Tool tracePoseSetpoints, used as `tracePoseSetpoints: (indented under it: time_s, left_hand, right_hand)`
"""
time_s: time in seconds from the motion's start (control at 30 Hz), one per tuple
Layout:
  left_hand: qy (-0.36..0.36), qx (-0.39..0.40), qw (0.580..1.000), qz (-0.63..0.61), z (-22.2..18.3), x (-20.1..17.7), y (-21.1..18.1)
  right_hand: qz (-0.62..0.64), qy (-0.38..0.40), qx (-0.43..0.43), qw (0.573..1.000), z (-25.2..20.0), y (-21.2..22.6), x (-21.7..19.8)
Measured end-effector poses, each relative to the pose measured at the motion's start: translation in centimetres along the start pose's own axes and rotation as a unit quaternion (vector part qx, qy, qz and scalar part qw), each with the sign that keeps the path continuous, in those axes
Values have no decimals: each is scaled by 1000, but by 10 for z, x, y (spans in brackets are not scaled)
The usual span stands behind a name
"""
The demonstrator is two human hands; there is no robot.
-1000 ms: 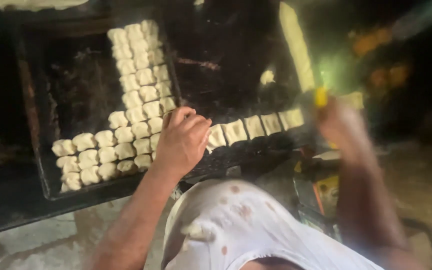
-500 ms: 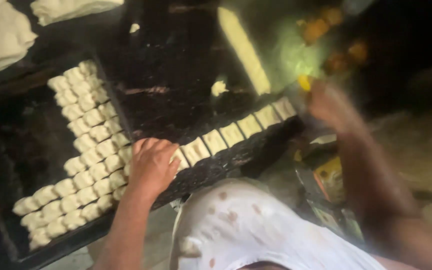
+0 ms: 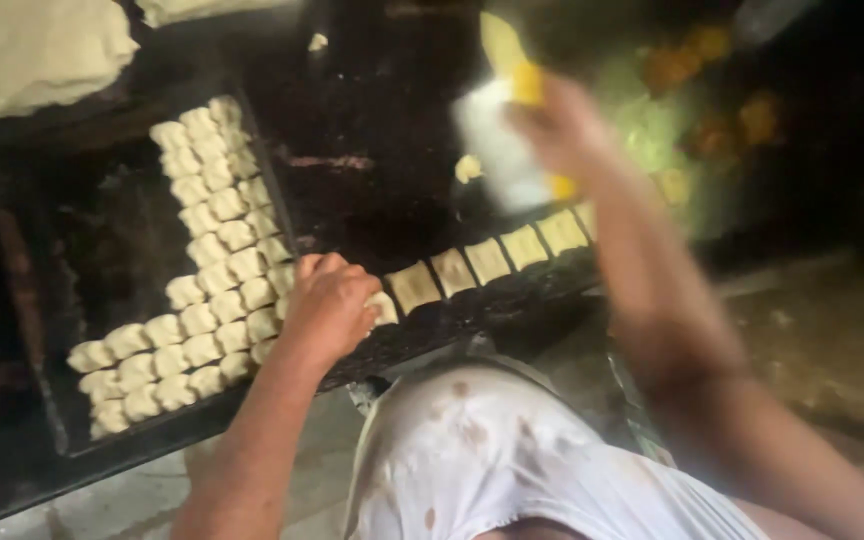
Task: The recorder is cutting pieces of dough using a scraper, shaping them into small rolls, and placing them into a baking tray in a commercial bakery.
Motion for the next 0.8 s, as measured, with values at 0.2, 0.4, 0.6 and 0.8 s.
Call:
tracePoseSetpoints:
  time_s: [0.2, 0.4, 0.6, 0.8]
  left_hand:
    - [-27, 69, 991, -109, -26, -6, -6]
    - [-137, 8, 817, -560, -59, 4, 18]
    - [-168, -33, 683, -710, -49, -1, 1]
    - [-102, -83, 690, -712, -27, 42, 13]
  right_hand:
    - [-40, -104, -233, 966, -65, 184, 29]
    - [134, 259, -321, 901, -191, 198, 90]
    - [133, 217, -114, 960, -176, 179, 97]
    - [-18, -51, -450, 892, -241, 208, 59]
Point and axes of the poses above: each hand's wrist, its own z-axis towards the middle knuckle, its own x-axis out of the palm, y = z × x, the point moved 10 cm from there along z, towards the middle knuckle, and after that the axes turned 8 degrees about y, right-handed, at the moved point
